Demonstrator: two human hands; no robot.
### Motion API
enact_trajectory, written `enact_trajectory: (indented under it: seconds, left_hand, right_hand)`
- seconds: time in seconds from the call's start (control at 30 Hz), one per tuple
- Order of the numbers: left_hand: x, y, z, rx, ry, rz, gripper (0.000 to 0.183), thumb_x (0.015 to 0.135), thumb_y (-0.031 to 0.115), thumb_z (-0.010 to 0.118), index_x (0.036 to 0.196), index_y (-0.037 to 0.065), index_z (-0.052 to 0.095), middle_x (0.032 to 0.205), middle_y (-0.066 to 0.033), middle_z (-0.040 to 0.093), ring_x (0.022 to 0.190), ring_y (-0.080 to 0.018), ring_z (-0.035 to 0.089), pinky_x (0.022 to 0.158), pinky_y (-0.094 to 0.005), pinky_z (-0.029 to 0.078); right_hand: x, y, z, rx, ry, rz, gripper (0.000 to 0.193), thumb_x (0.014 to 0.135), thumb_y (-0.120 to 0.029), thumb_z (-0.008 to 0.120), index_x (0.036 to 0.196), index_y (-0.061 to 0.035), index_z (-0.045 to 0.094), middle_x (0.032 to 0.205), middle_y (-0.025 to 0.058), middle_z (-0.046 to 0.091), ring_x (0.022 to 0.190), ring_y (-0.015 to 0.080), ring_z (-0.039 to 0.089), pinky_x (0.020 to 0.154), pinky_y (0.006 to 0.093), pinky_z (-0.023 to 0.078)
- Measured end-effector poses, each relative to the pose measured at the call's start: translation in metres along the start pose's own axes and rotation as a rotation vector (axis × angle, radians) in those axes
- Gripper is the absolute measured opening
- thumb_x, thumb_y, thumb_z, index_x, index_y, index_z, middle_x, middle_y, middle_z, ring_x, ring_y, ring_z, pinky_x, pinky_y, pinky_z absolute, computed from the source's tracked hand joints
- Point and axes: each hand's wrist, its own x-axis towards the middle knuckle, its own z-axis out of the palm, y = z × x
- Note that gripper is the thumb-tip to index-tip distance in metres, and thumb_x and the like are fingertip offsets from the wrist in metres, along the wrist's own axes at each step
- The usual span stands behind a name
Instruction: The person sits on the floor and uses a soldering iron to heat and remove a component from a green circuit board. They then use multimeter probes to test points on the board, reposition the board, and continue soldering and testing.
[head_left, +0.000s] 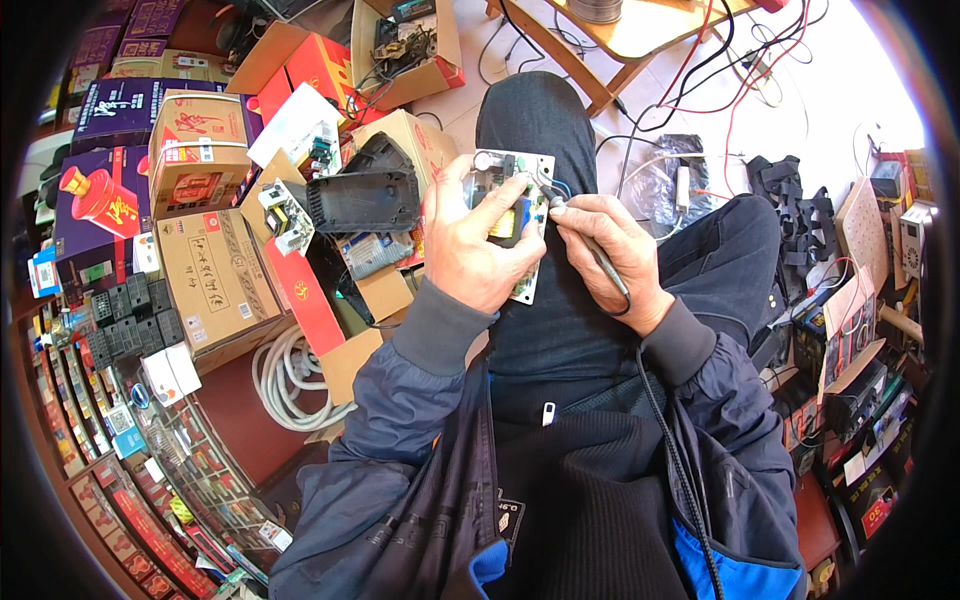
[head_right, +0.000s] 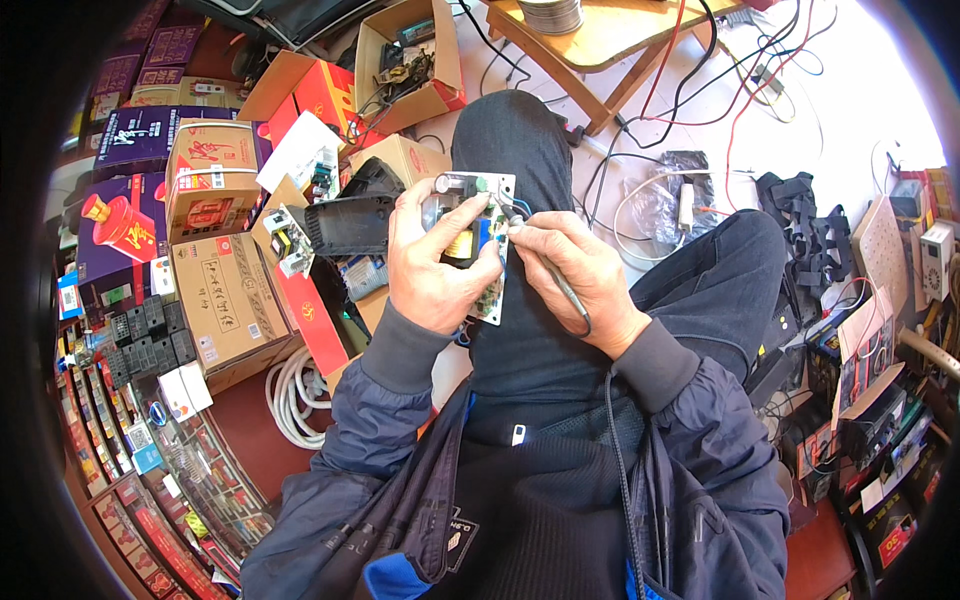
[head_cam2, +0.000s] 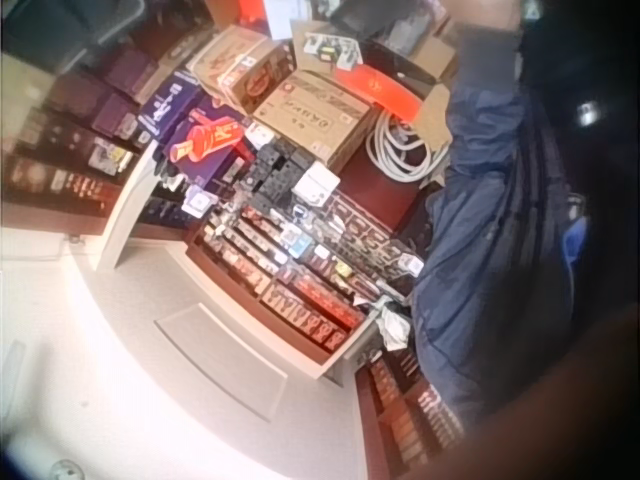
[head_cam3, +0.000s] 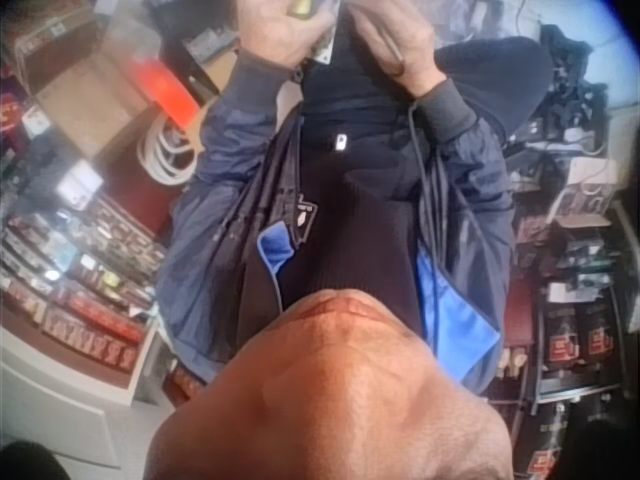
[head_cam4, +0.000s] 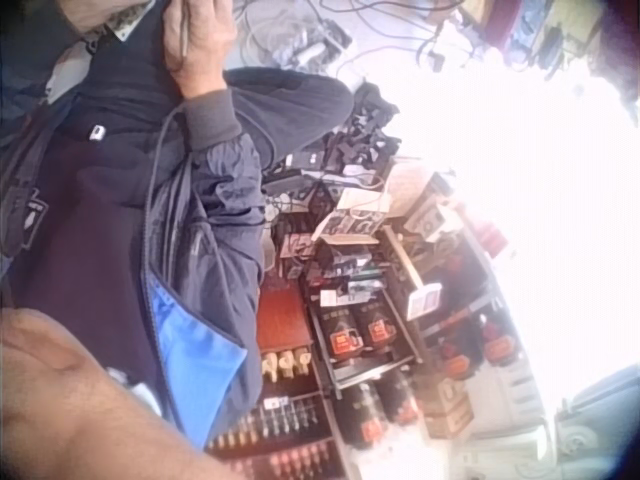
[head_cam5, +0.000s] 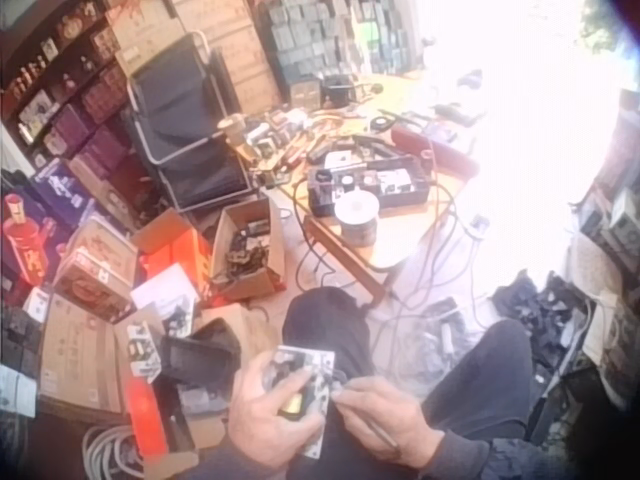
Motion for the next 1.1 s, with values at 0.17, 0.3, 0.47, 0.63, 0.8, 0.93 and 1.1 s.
enact_trajectory:
  seconds: [0.17,0.3,0.47,0.63,0.8,0.93,1.1]
  left_hand:
    - [-0.0002,-0.0002,0.0005,0.003,-0.003,-0.002,0.047,0.073,0.017,0.087,0.119,0.009,0.083,0.136,-0.0221,0.063,0.119,-0.0405,0.063,0.105,-0.0512,0.051]
    - [-0.0006,-0.0009,0.0003,-0.009,-0.005,-0.006,0.047,0.072,0.016,0.087,0.119,0.009,0.083,0.136,-0.0218,0.063,0.119,-0.0405,0.062,0.106,-0.0512,0.051]
    - [-0.0015,-0.0012,0.0002,-0.007,-0.005,0.014,0.05,0.073,0.016,0.086,0.122,0.009,0.082,0.137,-0.0218,0.063,0.118,-0.0405,0.062,0.106,-0.0513,0.051]
    - [-0.0007,-0.0011,-0.0019,-0.003,-0.026,0.029,0.055,0.073,0.016,0.086,0.127,0.01,0.081,0.137,-0.0221,0.062,0.118,-0.0406,0.062,0.106,-0.0515,0.051]
    - [-0.0003,0.0025,-0.0037,0.038,-0.057,0.011,0.056,0.074,0.013,0.084,0.13,0.013,0.081,0.138,-0.0199,0.062,0.124,-0.0381,0.062,0.11,-0.0479,0.05]
    - [-0.0004,0.0043,-0.004,0.06,-0.065,-0.006,0.056,0.075,0.014,0.083,0.131,0.013,0.08,0.139,-0.0201,0.06,0.125,-0.0382,0.06,0.111,-0.0478,0.049]
    - [-0.0018,0.0051,-0.0012,0.016,-0.057,-0.055,0.054,0.076,0.013,0.083,0.129,0.012,0.081,0.141,-0.0188,0.059,0.127,-0.0371,0.058,0.113,-0.047,0.047]
  right_hand:
    - [0.0002,0.0004,0.0013,0.001,0.009,-0.008,0.029,0.093,0.008,0.076,0.121,-0.0001,0.074,0.113,0.0153,0.072,0.096,0.0287,0.075,0.084,0.0336,0.06]
    - [-0.0004,-0.0011,-0.0006,0.027,-0.014,0.029,0.026,0.096,0.01,0.074,0.12,0.0019,0.075,0.114,0.0143,0.073,0.099,0.0246,0.074,0.086,0.0298,0.058]
    - [0.0009,-0.0005,-0.0026,0.019,-0.016,0.012,0.026,0.096,0.009,0.074,0.121,0.0025,0.075,0.115,0.0147,0.073,0.099,0.0236,0.074,0.086,0.0291,0.058]
    - [0.0002,-0.0008,-0.0018,0.034,-0.013,0.027,0.026,0.095,0.009,0.075,0.12,0.0016,0.075,0.114,0.0151,0.073,0.098,0.0256,0.074,0.085,0.0311,0.059]
    - [-0.0005,-0.0001,-0.0017,0.039,-0.019,0.034,0.026,0.096,0.009,0.074,0.121,0.0023,0.075,0.115,0.0145,0.073,0.1,0.0225,0.074,0.086,0.0287,0.058]
    - [-0.0006,0.0006,-0.0019,0.04,-0.017,0.025,0.026,0.096,0.009,0.074,0.121,0.0022,0.075,0.116,0.0145,0.073,0.1,0.0225,0.074,0.087,0.0289,0.058]
    - [-0.0008,0.0004,-0.0021,0.057,-0.017,0.025,0.027,0.096,0.01,0.074,0.122,0.0023,0.075,0.117,0.0147,0.072,0.1,0.0233,0.074,0.087,0.0294,0.058]
